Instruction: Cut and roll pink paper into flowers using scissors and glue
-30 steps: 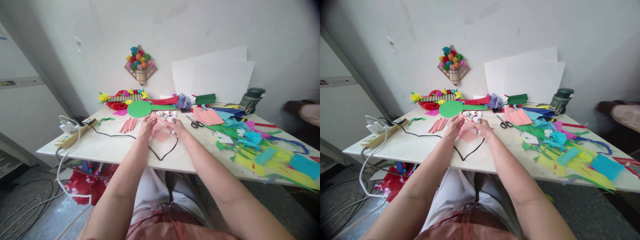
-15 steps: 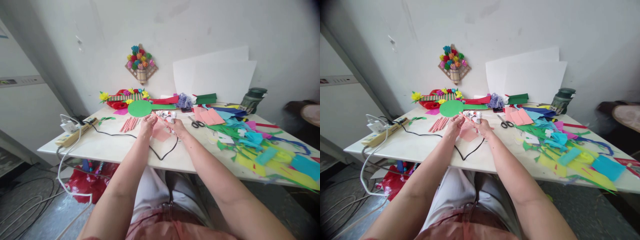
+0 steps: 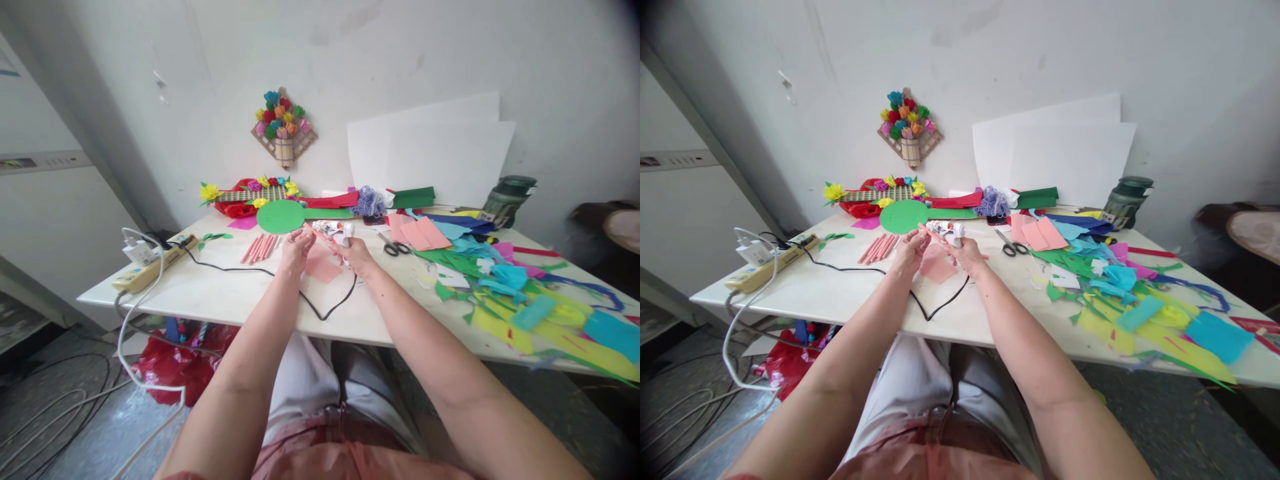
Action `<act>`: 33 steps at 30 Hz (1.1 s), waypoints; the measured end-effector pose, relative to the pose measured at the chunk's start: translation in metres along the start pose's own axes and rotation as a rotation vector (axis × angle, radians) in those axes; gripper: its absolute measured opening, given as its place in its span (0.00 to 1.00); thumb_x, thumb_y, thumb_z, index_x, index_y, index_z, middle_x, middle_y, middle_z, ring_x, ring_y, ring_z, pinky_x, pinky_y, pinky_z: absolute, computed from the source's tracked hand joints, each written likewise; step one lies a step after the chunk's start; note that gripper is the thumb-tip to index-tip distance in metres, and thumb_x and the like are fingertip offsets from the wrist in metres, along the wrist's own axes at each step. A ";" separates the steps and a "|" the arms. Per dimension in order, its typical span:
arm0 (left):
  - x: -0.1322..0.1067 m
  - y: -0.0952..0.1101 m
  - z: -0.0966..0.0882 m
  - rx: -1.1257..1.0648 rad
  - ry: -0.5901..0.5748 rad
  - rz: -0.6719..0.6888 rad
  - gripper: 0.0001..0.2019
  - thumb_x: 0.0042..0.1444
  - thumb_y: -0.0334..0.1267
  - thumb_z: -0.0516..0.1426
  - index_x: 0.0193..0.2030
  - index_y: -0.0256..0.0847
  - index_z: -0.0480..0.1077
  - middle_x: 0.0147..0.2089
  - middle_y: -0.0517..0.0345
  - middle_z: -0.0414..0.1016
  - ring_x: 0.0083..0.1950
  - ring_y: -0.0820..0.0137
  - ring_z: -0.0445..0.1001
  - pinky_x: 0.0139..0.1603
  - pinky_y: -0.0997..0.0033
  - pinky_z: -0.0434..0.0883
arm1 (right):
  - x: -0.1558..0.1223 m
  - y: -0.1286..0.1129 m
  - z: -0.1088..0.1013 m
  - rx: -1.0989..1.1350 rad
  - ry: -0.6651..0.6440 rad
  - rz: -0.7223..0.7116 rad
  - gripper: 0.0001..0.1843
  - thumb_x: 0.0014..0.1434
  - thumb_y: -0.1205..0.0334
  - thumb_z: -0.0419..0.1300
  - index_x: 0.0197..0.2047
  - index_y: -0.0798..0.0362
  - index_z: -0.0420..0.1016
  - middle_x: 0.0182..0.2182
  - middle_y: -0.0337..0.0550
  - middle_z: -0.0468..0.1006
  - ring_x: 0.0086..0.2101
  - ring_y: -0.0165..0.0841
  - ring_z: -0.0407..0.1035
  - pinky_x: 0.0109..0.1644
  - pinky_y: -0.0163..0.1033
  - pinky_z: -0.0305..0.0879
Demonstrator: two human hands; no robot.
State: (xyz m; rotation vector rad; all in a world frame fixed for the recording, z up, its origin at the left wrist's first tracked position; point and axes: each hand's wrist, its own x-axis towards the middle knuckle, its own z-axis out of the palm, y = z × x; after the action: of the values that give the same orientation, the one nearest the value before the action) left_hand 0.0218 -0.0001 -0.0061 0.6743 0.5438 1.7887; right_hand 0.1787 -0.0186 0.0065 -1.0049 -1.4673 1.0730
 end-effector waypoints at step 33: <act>0.001 0.001 0.000 -0.019 -0.026 0.040 0.17 0.38 0.26 0.66 0.34 0.39 0.66 0.29 0.63 0.74 0.36 0.75 0.76 0.49 0.71 0.68 | -0.002 -0.009 -0.004 0.349 -0.027 0.079 0.21 0.39 0.48 0.68 0.27 0.55 0.67 0.17 0.35 0.69 0.13 0.23 0.57 0.15 0.32 0.55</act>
State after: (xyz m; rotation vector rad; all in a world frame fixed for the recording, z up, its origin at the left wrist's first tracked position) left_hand 0.0209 0.0001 -0.0050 0.6985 0.4983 1.8181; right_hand 0.1823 -0.0223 0.0152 -0.8066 -1.2144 1.3492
